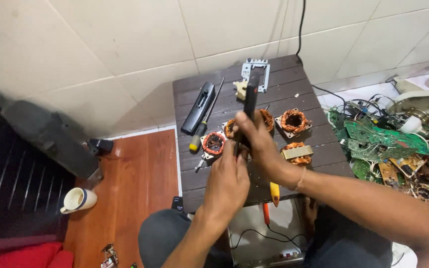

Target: Disassembling a television remote control to remove internal components like the circuit board and keypad.

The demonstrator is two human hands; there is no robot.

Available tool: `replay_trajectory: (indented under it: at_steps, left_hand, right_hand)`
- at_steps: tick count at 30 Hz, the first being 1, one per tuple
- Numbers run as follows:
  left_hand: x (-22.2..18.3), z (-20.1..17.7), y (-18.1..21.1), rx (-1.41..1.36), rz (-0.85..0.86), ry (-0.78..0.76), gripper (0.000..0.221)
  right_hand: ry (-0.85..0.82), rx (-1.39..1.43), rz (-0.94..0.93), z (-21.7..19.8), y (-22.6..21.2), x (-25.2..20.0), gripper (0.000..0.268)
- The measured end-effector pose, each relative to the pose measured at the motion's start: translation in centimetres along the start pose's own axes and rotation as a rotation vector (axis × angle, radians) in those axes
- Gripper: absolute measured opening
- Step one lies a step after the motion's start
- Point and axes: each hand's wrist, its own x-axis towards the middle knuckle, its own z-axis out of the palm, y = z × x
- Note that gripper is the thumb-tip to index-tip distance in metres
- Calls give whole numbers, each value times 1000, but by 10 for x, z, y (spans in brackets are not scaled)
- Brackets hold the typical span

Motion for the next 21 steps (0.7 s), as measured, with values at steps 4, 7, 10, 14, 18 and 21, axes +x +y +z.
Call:
replay_trajectory:
  at_steps: [4,7,10,14,18,21]
  left_hand:
    - [1,-8,-6,-92,-66,3,26]
    - [-1,-13,-6,-161,-102,17,24]
    - [-4,-19,1,-218,-160,53,23]
    - [-4,-15,-8,-358,-96,107,25]
    - [1,-8,-10,-549,-47,154,27]
    - [0,-6,-10,-632,29,198,26]
  right_hand:
    - [-7,110,-27,-2,-6,5,73]
    - [-72,202,-79,-8,4,8,62]
    - [-126,262,-110,-16,16,12,57]
    - [-135,-22,-257,-30,0,15,52]
    - [-111,-350,-344,-52,1,26,50]
    - [-116,-456,-358,-59,6,29,50]
